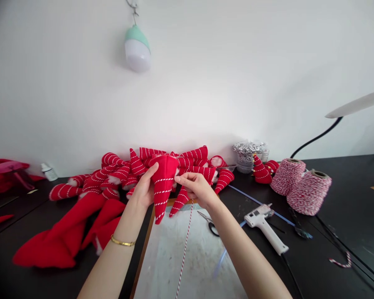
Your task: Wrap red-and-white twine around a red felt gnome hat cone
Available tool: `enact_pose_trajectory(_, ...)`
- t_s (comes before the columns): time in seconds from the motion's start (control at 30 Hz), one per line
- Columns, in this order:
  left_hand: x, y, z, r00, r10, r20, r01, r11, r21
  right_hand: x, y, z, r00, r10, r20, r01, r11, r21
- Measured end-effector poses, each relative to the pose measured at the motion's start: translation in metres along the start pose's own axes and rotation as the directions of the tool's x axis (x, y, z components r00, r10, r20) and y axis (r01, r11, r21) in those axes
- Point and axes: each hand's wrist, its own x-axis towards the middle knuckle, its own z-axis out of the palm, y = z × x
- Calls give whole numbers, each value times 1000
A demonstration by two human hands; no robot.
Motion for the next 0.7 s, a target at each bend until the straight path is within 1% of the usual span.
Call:
enact_pose_trajectory(0.1,0,-3,3,999,-31,41,32,999,-35,3,6,5,1000,11,-2,-11,999,53)
enact_pose_trajectory(0.17,1,-5,4,999,-37,39,39,998,-51,4,9,7,1000,12,-16,-11,997,75)
enact_pose_trajectory(0.27,3,-7,4,997,-60,45,63,995,-77,5,12,9,999,0,-54,3,998,65)
enact_pose_trajectory(0.37,6,-11,3,994,-87,66,94,990,-102,4,12,11,998,7,-63,-2,998,70)
enact_pose_trajectory(0.43,8,-14,3,990,-105,90,115,988,-106,3,11,13,998,17,-53,-12,995,102)
enact_pose_trajectory(0.5,10,-18,3,989,-105,106,115,989,-94,3,9,13,998,9,-69,0,992,127)
enact_pose_trajectory(0.53,11,-19,4,992,-81,101,90,992,-87,3,9,13,995,-6,-100,19,992,124)
enact_pose_trajectory(0.6,12,-22,5,996,10,85,-4,997,-76,5,8,10,975,-77,-210,91,994,60)
enact_pose_trajectory(0.67,14,-23,6,992,98,75,-95,994,-54,7,9,8,921,-214,-325,193,976,-97)
enact_pose_trajectory(0.7,14,-24,6,989,129,69,-128,991,-30,8,10,8,889,-292,-353,236,952,-194)
